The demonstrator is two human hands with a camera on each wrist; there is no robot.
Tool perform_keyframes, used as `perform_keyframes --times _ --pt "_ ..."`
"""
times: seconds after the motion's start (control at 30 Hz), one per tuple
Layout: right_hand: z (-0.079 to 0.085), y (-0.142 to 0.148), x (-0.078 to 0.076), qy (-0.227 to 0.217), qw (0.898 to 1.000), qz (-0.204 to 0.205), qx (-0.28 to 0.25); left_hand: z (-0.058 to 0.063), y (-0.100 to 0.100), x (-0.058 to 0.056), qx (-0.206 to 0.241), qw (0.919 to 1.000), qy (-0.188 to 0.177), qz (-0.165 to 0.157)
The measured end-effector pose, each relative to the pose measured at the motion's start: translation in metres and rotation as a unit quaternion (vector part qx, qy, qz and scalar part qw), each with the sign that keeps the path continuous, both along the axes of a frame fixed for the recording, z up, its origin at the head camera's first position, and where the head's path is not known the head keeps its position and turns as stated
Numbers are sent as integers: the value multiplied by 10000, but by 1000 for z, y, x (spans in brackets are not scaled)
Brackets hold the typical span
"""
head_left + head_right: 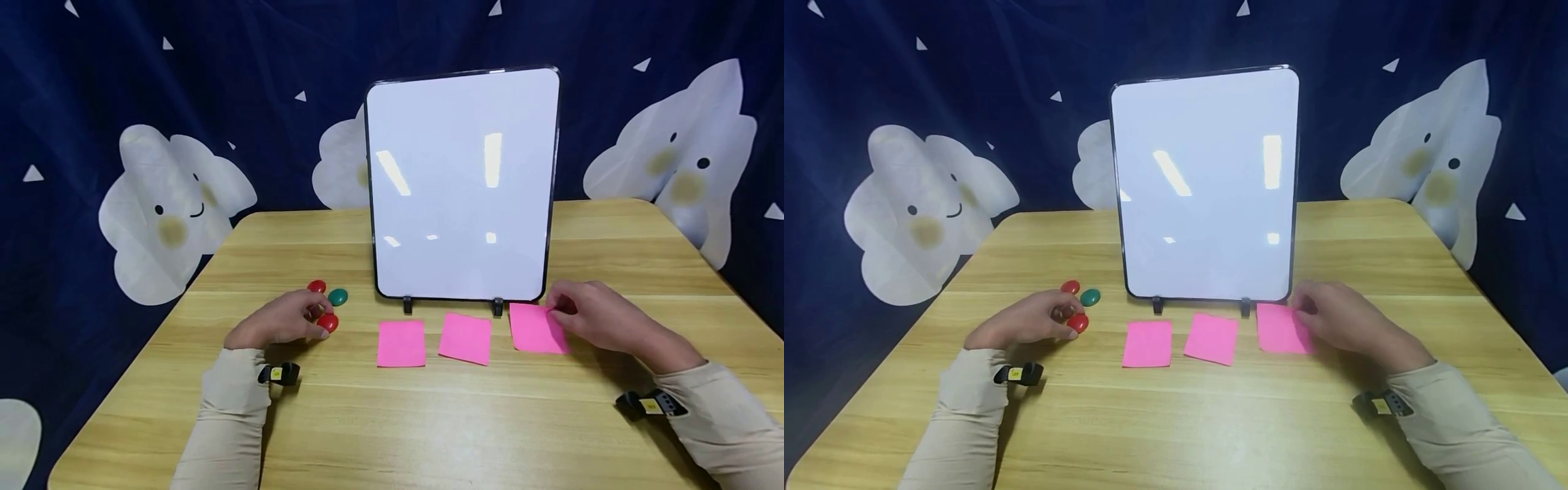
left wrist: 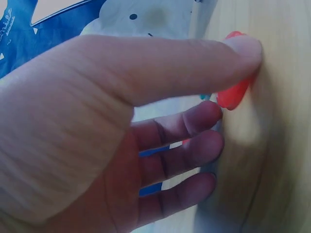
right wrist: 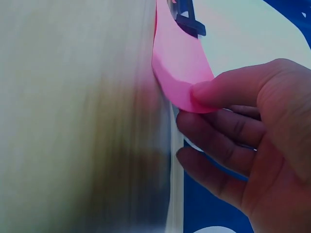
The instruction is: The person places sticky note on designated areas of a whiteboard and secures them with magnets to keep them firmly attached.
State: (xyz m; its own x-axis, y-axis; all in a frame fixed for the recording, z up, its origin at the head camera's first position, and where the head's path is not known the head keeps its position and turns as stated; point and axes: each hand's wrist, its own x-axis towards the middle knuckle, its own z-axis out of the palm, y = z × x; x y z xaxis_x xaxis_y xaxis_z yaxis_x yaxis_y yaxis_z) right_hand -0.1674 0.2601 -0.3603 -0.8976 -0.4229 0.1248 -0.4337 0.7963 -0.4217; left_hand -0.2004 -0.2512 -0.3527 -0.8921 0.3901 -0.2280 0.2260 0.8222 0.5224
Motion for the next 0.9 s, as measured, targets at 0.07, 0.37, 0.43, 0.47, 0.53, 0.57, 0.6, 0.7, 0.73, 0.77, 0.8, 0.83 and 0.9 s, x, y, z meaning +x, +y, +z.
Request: perform_keyframes --times 0.07,0.37,0.43,0.47,0.53,0.57,0.6,0.7,0.73,0.77,0.8,0.83,0.9 --pt "0 0 0 -15 9999 -17 -111 -1 0 0 25 10000 13 29" --pt "0 -4 1 204 9987 113 -447 -7 -5 -1 225 9997 32 45" --pt "1 -4 1 239 9988 111 -425 -8 -5 -2 255 9996 23 84" --pt "1 -4 1 247 9988 104 -411 -8 -5 -2 263 9996 27 93" --pt "2 -4 2 254 9988 98 -404 -9 -5 -2 308 9994 40 120" --pt "3 -4 2 256 9988 100 -404 -9 -5 -2 342 9993 47 138" --pt "3 -4 2 256 9987 103 -420 -10 -5 -2 382 9991 50 153" --pt "3 -4 3 315 9983 120 -466 -10 -4 -3 480 9986 87 188" --pt "3 -4 3 328 9982 124 -485 -10 -4 -3 494 9986 103 182" --pt "3 -3 2 344 9981 121 -490 -9 -3 -3 501 9985 124 193" --pt "3 -3 2 369 9980 115 -507 -9 -3 -3 505 9984 136 203" --pt "2 -3 2 393 9979 122 -510 -10 -2 -3 496 9984 157 204" --pt "2 -2 3 460 9974 147 -530 -9 -1 -4 490 9985 193 181"
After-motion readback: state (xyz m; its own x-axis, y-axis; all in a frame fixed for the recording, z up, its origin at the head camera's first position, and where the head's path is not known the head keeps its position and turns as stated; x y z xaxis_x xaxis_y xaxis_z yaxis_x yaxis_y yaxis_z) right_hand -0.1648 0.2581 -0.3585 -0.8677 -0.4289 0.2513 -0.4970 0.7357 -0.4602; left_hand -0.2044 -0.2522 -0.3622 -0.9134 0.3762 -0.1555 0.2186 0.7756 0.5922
